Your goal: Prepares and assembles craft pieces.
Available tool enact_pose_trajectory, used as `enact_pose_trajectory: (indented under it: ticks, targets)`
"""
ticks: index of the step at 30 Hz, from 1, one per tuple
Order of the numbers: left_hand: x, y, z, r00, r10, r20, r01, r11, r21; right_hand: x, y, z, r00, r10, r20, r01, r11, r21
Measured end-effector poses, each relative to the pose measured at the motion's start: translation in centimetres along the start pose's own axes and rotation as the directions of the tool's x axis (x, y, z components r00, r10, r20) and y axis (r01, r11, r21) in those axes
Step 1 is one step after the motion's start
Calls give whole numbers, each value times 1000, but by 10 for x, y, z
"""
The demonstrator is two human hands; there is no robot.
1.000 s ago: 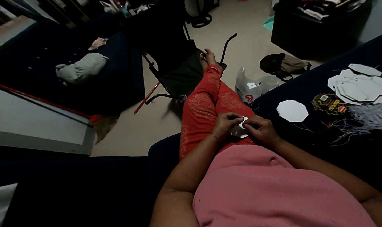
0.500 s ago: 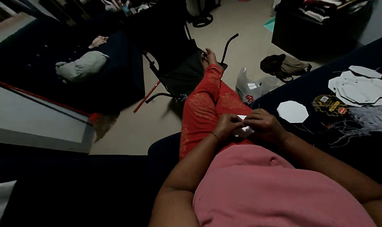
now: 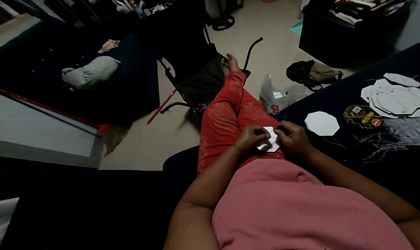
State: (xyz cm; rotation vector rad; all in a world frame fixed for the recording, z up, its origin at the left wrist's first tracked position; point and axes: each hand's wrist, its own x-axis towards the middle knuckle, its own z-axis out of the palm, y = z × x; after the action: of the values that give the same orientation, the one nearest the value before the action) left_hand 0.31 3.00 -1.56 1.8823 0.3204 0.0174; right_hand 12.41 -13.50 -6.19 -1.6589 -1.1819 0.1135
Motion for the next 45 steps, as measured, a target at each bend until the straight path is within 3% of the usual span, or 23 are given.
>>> enact_pose_trajectory:
  ticks: [4,7,10,14,17,19,21,24,27,31,34,39,45]
  targets:
    - [1,-5,1,999,-14,-32,9,990,-141,0,-5,0,961,265,80,-275,947,168]
    - [-2,-2,3,995,-78,-62,46,914,-403,0,-4,1,949,307,78,-315,937,150]
    - [-5,2,4,984,-155,-88,90,858,-505,-2,-4,1,969,232,83,-236,971,40]
    - [-6,5,9,966,-197,-167,60,800,-596,-8,-1,7,997,-51,52,59,988,-146]
    - [-7,0,13,965,-99,-242,-21,894,-448,-8,-9,5,987,-124,100,141,971,-193]
    - [-6,-2,14,972,19,-235,-57,986,-157,-9,-11,5,986,-131,98,149,969,-199]
    - [-6,3,16,981,68,-180,-44,990,133,-8,-10,6,990,-127,64,138,970,-200]
    - [-4,10,18,994,58,-97,-23,945,327,-6,-11,7,997,-78,16,79,981,-178]
    - [-2,12,17,997,12,-80,14,950,312,-5,-7,9,1000,-26,-12,25,997,-79]
    - [-1,2,14,992,22,-126,-9,994,106,-5,-5,8,996,85,0,-83,969,232]
    - [-1,0,13,991,33,-133,-29,999,29,-7,-3,12,992,105,-66,-78,942,326]
    - [-1,-1,14,992,14,-124,-11,1000,24,-6,1,13,993,80,-81,-49,944,326]
    - [-1,4,17,985,-70,-160,75,997,29,-8,-1,18,994,-8,-105,19,995,99]
